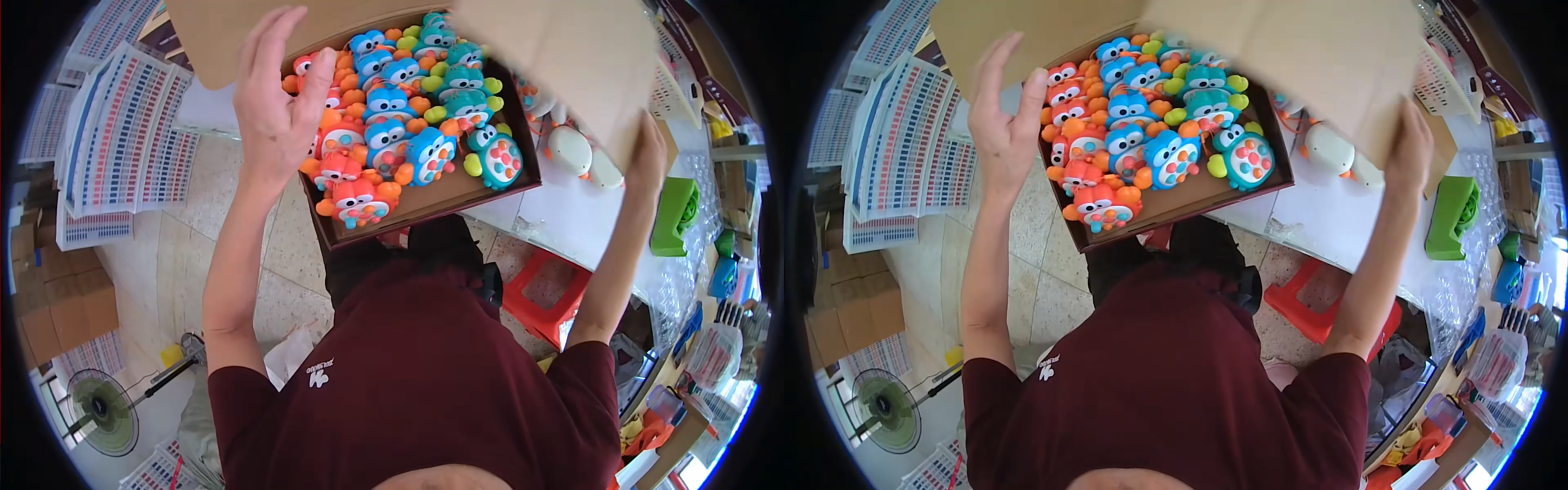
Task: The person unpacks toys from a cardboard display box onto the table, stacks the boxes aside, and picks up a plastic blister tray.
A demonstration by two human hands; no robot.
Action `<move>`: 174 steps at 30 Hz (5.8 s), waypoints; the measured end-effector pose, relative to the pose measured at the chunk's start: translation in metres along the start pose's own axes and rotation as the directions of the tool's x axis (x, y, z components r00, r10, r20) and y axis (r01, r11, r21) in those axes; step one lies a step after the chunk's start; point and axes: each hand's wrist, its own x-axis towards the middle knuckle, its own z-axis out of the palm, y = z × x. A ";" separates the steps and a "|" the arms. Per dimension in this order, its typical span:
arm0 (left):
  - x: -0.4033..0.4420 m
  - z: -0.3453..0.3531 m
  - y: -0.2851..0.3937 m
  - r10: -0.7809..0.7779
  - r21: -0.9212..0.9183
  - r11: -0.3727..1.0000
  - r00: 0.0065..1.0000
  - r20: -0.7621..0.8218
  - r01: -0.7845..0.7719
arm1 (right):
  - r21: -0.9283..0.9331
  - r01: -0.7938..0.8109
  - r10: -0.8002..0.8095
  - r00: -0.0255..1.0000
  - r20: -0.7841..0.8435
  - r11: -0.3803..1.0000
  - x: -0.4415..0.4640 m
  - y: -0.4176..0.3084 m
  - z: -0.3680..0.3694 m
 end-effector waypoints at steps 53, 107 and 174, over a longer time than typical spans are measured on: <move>-0.098 -0.030 -0.026 -0.838 -0.609 0.237 0.477 0.266 0.757 | -0.240 0.218 -0.003 0.745 0.667 0.946 -0.073 0.035 0.147; -0.108 0.002 -0.018 -0.654 -0.082 0.742 0.745 0.127 0.665 | -0.362 0.215 -0.316 0.915 -0.249 0.907 0.001 0.069 -0.137; -0.033 0.114 0.051 0.202 -0.088 0.979 0.786 0.584 -0.186 | -0.401 0.206 -0.029 0.914 0.405 0.892 -0.060 0.076 0.147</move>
